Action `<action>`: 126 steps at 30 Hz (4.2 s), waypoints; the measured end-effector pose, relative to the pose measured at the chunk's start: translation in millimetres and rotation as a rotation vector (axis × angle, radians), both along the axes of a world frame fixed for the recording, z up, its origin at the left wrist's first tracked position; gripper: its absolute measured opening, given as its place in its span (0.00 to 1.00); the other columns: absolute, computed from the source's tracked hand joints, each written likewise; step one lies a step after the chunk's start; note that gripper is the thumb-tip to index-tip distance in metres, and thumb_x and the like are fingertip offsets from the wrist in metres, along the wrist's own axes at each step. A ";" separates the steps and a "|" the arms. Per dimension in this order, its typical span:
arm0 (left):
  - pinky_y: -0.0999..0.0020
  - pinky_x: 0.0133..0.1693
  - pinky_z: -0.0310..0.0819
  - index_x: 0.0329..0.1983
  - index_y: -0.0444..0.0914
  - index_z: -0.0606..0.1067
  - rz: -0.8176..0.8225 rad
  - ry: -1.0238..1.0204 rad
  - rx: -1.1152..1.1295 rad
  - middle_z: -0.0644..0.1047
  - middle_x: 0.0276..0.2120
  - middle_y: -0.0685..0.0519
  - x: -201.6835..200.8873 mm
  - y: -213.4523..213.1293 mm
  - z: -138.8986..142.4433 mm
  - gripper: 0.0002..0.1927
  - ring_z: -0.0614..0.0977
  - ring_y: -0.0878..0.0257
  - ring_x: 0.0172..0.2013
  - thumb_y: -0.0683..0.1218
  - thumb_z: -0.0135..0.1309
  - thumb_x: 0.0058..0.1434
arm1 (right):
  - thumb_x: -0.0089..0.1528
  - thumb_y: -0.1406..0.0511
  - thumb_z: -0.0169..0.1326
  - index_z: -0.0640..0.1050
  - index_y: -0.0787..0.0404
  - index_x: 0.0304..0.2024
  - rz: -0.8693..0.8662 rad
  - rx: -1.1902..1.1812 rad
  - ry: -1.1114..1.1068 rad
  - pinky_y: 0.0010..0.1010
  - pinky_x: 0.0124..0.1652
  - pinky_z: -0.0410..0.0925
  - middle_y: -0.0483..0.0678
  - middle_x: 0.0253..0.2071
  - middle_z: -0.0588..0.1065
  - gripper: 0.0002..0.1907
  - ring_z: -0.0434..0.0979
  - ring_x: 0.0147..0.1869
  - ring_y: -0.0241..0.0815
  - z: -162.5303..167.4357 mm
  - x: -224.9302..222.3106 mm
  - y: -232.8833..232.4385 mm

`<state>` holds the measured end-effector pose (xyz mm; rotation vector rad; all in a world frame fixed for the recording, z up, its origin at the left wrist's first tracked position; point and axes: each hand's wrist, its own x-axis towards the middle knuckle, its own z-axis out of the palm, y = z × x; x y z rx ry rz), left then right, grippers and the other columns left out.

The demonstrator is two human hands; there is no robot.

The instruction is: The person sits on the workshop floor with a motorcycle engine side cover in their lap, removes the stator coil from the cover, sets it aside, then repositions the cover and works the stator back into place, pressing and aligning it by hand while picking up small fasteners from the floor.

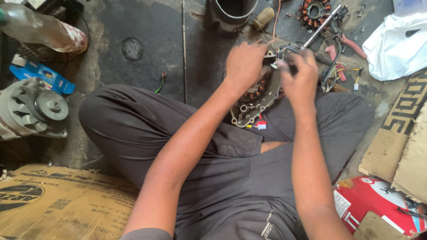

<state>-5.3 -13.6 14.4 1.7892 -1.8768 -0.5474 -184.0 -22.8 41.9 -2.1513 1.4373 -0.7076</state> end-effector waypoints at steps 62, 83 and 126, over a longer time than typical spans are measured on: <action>0.69 0.44 0.77 0.41 0.36 0.81 -0.016 0.777 0.427 0.84 0.35 0.51 -0.9 -64.4 -67.0 0.13 0.84 0.64 0.39 0.43 0.64 0.51 | 0.47 0.66 0.69 0.84 0.58 0.42 0.146 -0.211 0.457 0.59 0.65 0.53 0.61 0.72 0.60 0.19 0.56 0.74 0.64 10.2 7.0 16.7; 0.60 0.44 0.79 0.35 0.39 0.84 0.052 0.504 0.425 0.85 0.33 0.45 -9.8 -57.4 -24.2 0.19 0.87 0.53 0.38 0.55 0.65 0.44 | 0.59 0.72 0.61 0.76 0.62 0.52 -0.029 0.554 -0.501 0.18 0.37 0.67 0.41 0.41 0.77 0.18 0.73 0.37 0.25 10.0 -25.0 35.0; 0.67 0.45 0.77 0.39 0.38 0.82 -0.256 0.632 0.344 0.84 0.35 0.50 11.6 -52.6 -32.2 0.13 0.85 0.62 0.38 0.45 0.66 0.49 | 0.58 0.56 0.60 0.78 0.67 0.43 -0.347 0.316 0.727 0.56 0.46 0.71 0.67 0.39 0.80 0.21 0.80 0.45 0.69 -60.0 -32.0 11.8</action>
